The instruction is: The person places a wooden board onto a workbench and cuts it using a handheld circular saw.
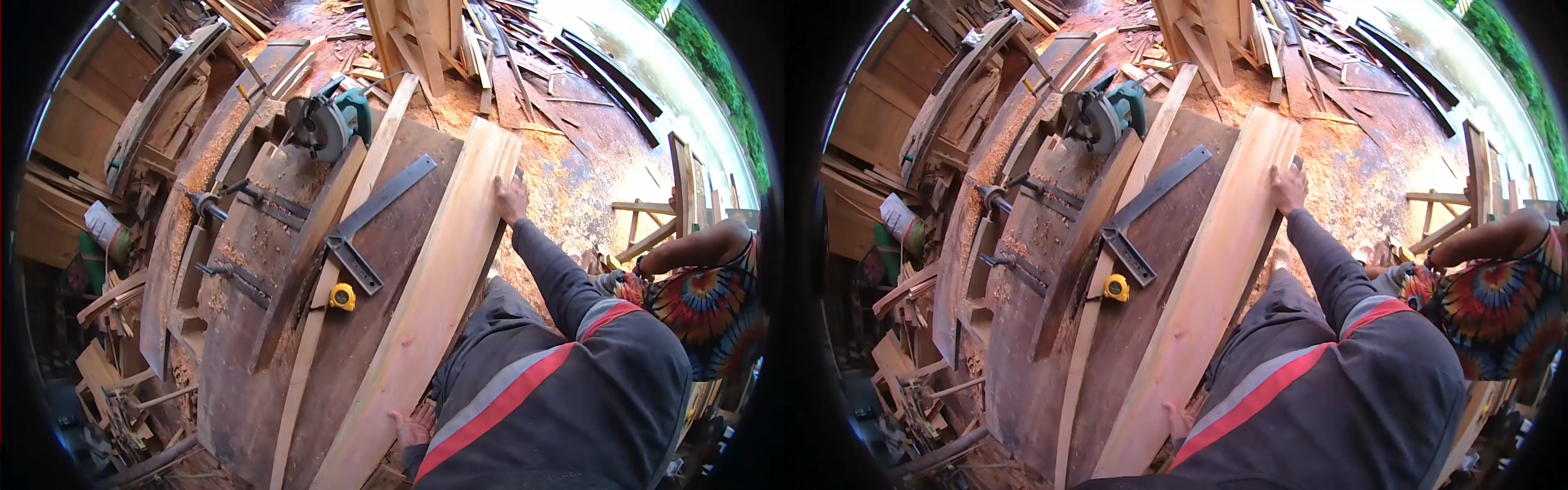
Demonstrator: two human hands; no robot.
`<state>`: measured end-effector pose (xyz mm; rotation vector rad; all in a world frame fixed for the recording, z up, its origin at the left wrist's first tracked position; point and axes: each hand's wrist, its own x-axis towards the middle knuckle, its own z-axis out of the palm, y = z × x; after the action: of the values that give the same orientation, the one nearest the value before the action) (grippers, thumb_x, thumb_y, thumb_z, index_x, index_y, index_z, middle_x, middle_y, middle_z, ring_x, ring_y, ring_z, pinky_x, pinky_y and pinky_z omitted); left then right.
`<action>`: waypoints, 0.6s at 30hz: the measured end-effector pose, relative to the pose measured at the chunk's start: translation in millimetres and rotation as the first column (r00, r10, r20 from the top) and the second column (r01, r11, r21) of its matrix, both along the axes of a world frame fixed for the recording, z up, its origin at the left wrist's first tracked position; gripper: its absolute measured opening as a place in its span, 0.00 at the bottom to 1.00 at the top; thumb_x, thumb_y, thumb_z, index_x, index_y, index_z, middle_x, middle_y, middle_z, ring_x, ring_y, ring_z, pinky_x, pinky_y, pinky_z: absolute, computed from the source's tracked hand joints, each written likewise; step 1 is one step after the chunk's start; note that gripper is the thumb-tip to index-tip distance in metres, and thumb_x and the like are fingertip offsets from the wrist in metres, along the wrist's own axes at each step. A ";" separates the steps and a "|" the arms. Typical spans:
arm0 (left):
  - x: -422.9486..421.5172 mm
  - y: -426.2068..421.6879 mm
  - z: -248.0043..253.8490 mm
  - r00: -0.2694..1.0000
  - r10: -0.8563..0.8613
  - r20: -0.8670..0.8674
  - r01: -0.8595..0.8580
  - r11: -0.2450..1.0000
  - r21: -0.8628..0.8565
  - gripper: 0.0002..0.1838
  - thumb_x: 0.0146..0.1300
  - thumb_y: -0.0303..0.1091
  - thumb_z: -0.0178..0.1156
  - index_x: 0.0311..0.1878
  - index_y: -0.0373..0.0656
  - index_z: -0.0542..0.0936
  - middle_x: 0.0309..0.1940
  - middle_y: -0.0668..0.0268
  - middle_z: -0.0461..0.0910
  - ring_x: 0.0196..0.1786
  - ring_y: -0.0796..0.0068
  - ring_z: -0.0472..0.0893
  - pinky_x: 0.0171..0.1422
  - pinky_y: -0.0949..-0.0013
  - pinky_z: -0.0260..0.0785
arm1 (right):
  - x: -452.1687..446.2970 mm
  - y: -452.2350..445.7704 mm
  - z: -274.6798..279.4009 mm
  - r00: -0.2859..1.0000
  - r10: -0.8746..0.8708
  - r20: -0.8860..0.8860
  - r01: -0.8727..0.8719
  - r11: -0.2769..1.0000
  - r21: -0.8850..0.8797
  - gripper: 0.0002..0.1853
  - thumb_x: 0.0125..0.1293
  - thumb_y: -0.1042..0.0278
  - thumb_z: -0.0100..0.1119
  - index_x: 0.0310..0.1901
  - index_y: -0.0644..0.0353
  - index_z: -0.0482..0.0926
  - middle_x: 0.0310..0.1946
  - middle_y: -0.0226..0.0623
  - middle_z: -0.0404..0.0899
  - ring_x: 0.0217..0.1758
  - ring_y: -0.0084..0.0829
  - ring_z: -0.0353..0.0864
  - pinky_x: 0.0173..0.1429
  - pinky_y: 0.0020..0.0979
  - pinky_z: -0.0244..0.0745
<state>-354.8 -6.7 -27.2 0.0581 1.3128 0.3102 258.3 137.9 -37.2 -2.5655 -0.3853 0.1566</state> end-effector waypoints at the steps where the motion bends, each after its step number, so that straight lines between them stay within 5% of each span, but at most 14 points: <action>1: -17.1 -13.8 -31.6 0.982 0.175 0.077 -0.167 0.980 -0.104 0.58 0.52 0.84 0.53 0.63 0.31 0.70 0.53 0.43 0.81 0.55 0.46 0.82 0.59 0.50 0.78 | 5.3 0.1 0.7 0.998 -0.010 0.059 0.011 1.000 -0.002 0.44 0.70 0.35 0.51 0.71 0.69 0.61 0.69 0.69 0.61 0.74 0.62 0.60 0.76 0.53 0.54; 2: -14.8 -11.6 -34.2 0.928 0.349 0.131 -0.316 0.923 -0.219 0.58 0.51 0.82 0.57 0.63 0.30 0.69 0.55 0.42 0.80 0.55 0.47 0.82 0.59 0.51 0.78 | 15.8 1.1 6.8 0.998 -0.016 0.056 0.016 1.000 0.001 0.44 0.70 0.35 0.51 0.71 0.69 0.61 0.69 0.69 0.61 0.74 0.62 0.60 0.76 0.53 0.54; 3: -13.2 -10.8 -36.8 0.931 0.345 0.123 -0.314 0.924 -0.217 0.58 0.51 0.82 0.57 0.63 0.30 0.69 0.55 0.42 0.80 0.55 0.47 0.82 0.59 0.51 0.78 | 28.6 -0.3 12.5 1.000 -0.011 0.027 0.010 1.000 0.026 0.46 0.67 0.34 0.54 0.71 0.71 0.61 0.69 0.70 0.61 0.74 0.61 0.60 0.76 0.52 0.54; 5: 10.3 -5.1 -1.9 0.977 0.209 -0.042 -0.207 0.977 0.052 0.56 0.52 0.77 0.63 0.61 0.28 0.68 0.55 0.44 0.79 0.55 0.51 0.82 0.57 0.54 0.80 | 62.2 2.9 5.9 1.000 -0.024 -0.002 0.024 0.999 0.049 0.54 0.61 0.30 0.60 0.70 0.76 0.60 0.66 0.69 0.67 0.71 0.59 0.67 0.73 0.48 0.62; 6: 8.6 -10.7 3.1 0.972 0.225 -0.069 -0.222 0.974 0.049 0.56 0.52 0.77 0.63 0.61 0.28 0.68 0.55 0.44 0.79 0.55 0.51 0.82 0.57 0.54 0.80 | 87.1 8.4 1.4 0.998 -0.006 -0.070 0.013 0.995 0.095 0.55 0.61 0.30 0.62 0.70 0.77 0.59 0.62 0.68 0.72 0.64 0.60 0.74 0.68 0.45 0.70; 8: 16.0 -5.8 -0.8 0.928 0.298 -0.225 -0.322 0.943 -0.078 0.59 0.49 0.80 0.60 0.69 0.37 0.65 0.58 0.58 0.78 0.56 0.60 0.81 0.59 0.47 0.79 | 114.0 25.9 5.2 0.997 -0.012 -0.075 0.031 0.969 0.244 0.48 0.63 0.34 0.64 0.66 0.74 0.66 0.55 0.62 0.80 0.57 0.54 0.81 0.63 0.42 0.75; 9: 20.3 -2.1 -9.1 0.924 0.315 -0.219 -0.333 0.941 -0.052 0.59 0.49 0.80 0.60 0.69 0.37 0.65 0.58 0.58 0.78 0.56 0.60 0.81 0.59 0.47 0.79 | 123.0 31.7 20.0 0.959 0.166 -0.229 -0.056 0.906 0.419 0.37 0.66 0.39 0.64 0.60 0.69 0.75 0.49 0.54 0.84 0.51 0.46 0.85 0.57 0.37 0.78; 12: 19.2 -3.8 -26.5 0.768 0.455 -0.451 -0.560 0.819 -0.127 0.54 0.49 0.80 0.61 0.64 0.41 0.70 0.49 0.60 0.79 0.46 0.58 0.82 0.56 0.49 0.80 | 159.4 50.0 -23.3 0.948 0.308 -0.079 -0.210 0.793 0.572 0.13 0.73 0.58 0.58 0.47 0.59 0.83 0.43 0.43 0.87 0.43 0.39 0.87 0.48 0.36 0.82; 14: 21.7 -14.8 -29.1 0.771 0.539 -0.338 -0.541 0.835 0.098 0.36 0.60 0.71 0.62 0.53 0.46 0.76 0.38 0.66 0.83 0.37 0.67 0.81 0.37 0.58 0.81 | 165.4 45.5 -23.3 0.715 0.451 0.535 -0.605 0.782 0.150 0.09 0.73 0.66 0.57 0.47 0.57 0.85 0.42 0.42 0.88 0.42 0.38 0.87 0.48 0.36 0.83; 15: 21.1 -17.2 -30.6 0.765 0.544 -0.344 -0.549 0.831 0.092 0.36 0.60 0.71 0.62 0.53 0.46 0.76 0.38 0.66 0.83 0.37 0.67 0.81 0.37 0.58 0.81 | 177.5 37.3 -28.4 0.778 0.569 0.266 -0.620 0.765 0.176 0.20 0.73 0.60 0.59 0.59 0.64 0.80 0.51 0.36 0.86 0.50 0.32 0.85 0.56 0.33 0.78; 16: 17.7 -14.6 -33.3 0.782 0.550 -0.293 -0.559 0.827 0.063 0.34 0.61 0.69 0.62 0.55 0.48 0.76 0.36 0.69 0.82 0.33 0.69 0.79 0.34 0.61 0.79 | 186.0 30.7 -35.7 0.770 0.584 0.256 -0.630 0.758 0.167 0.20 0.73 0.60 0.59 0.59 0.64 0.80 0.51 0.36 0.86 0.50 0.32 0.85 0.56 0.33 0.78; 17: 8.7 -20.2 -41.7 0.790 0.560 -0.249 -0.572 0.820 0.030 0.32 0.62 0.68 0.62 0.56 0.50 0.77 0.33 0.72 0.81 0.30 0.72 0.78 0.32 0.64 0.77 | 179.8 27.6 -21.0 0.874 0.478 0.091 -0.466 0.768 0.438 0.16 0.72 0.63 0.59 0.56 0.61 0.82 0.47 0.39 0.87 0.47 0.35 0.86 0.53 0.34 0.80; 18: 8.4 -31.1 -54.6 0.754 0.613 -0.236 -0.579 0.790 0.201 0.22 0.68 0.59 0.59 0.56 0.56 0.77 0.29 0.74 0.77 0.27 0.75 0.74 0.30 0.66 0.75 | 172.6 20.3 -16.1 0.911 0.391 -0.128 -0.227 0.738 0.636 0.13 0.71 0.66 0.60 0.53 0.59 0.83 0.44 0.42 0.88 0.44 0.38 0.88 0.49 0.35 0.82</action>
<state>-346.3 -37.7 -81.8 -0.2385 1.5853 0.9632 431.0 158.2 -53.3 -1.7923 -0.6494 0.4094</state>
